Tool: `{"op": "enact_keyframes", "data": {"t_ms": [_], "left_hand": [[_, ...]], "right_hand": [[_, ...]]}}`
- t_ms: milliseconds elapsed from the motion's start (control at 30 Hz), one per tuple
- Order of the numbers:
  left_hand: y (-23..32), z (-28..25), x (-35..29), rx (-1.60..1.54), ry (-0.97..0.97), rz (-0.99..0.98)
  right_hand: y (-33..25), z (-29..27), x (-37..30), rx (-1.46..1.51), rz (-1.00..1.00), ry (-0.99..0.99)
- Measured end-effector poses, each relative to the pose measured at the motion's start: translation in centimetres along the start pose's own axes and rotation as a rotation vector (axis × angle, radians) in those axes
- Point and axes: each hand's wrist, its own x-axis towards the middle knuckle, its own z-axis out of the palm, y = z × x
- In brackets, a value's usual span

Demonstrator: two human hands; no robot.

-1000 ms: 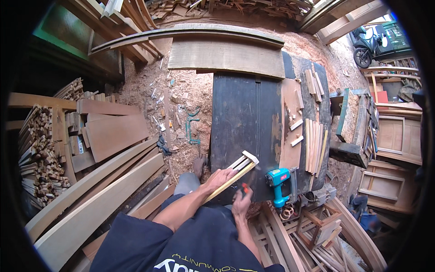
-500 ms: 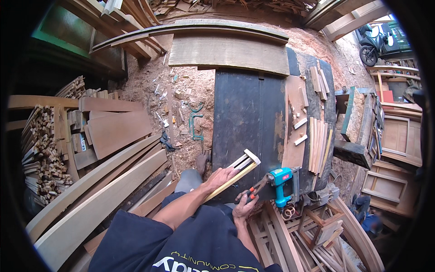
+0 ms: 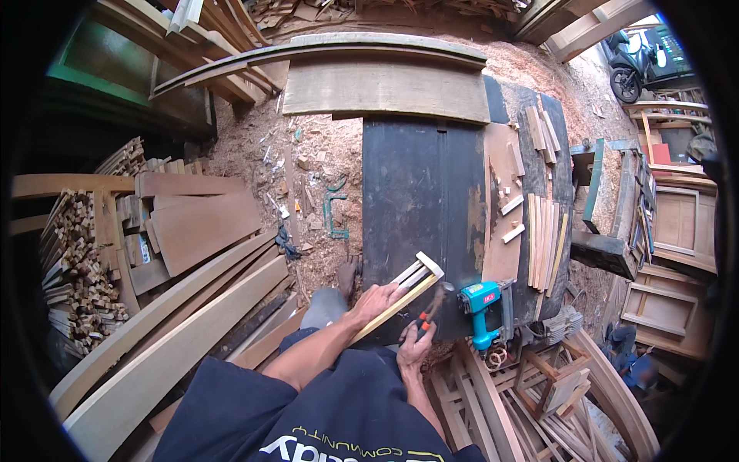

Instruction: The person assembles small wooden frames by aligning thin wooden strips and securing them with a pneumatic nail gun. They repeatedly position the pieces, fire nails to join them, and inspect the resulting frame before adding more pieces.

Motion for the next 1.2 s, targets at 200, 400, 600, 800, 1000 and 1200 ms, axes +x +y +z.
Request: {"op": "enact_keyframes", "data": {"t_ms": [200, 400, 600, 800, 1000, 1200], "left_hand": [[0.0, -0.1, 0.1, -0.011, 0.015, 0.025], [-0.4, 0.0, 0.5, -0.033, -0.026, 0.0], [-1.4, 0.4, 0.9, -0.039, 0.031, -0.039], [-1.4, -1.3, 1.8, -0.037, 0.022, -0.044], [0.4, -1.4, 0.6, -0.116, -0.086, -0.074], [2.1, -4.0, -0.9, -0.294, 0.047, 0.012]], "right_hand": [[-1.5, 0.1, -0.1, -0.217, 0.119, -0.035], [-1.3, 0.0, -0.2, -0.325, -0.036, -0.037], [-1.0, 0.5, 0.4, -0.257, 0.119, -0.081], [-2.4, -1.0, 0.3, 0.112, -0.067, 0.093], [-1.0, -2.4, 3.2, -0.285, -0.048, 0.135], [-3.0, -1.4, 4.5, -0.424, -0.146, 0.148]]}}
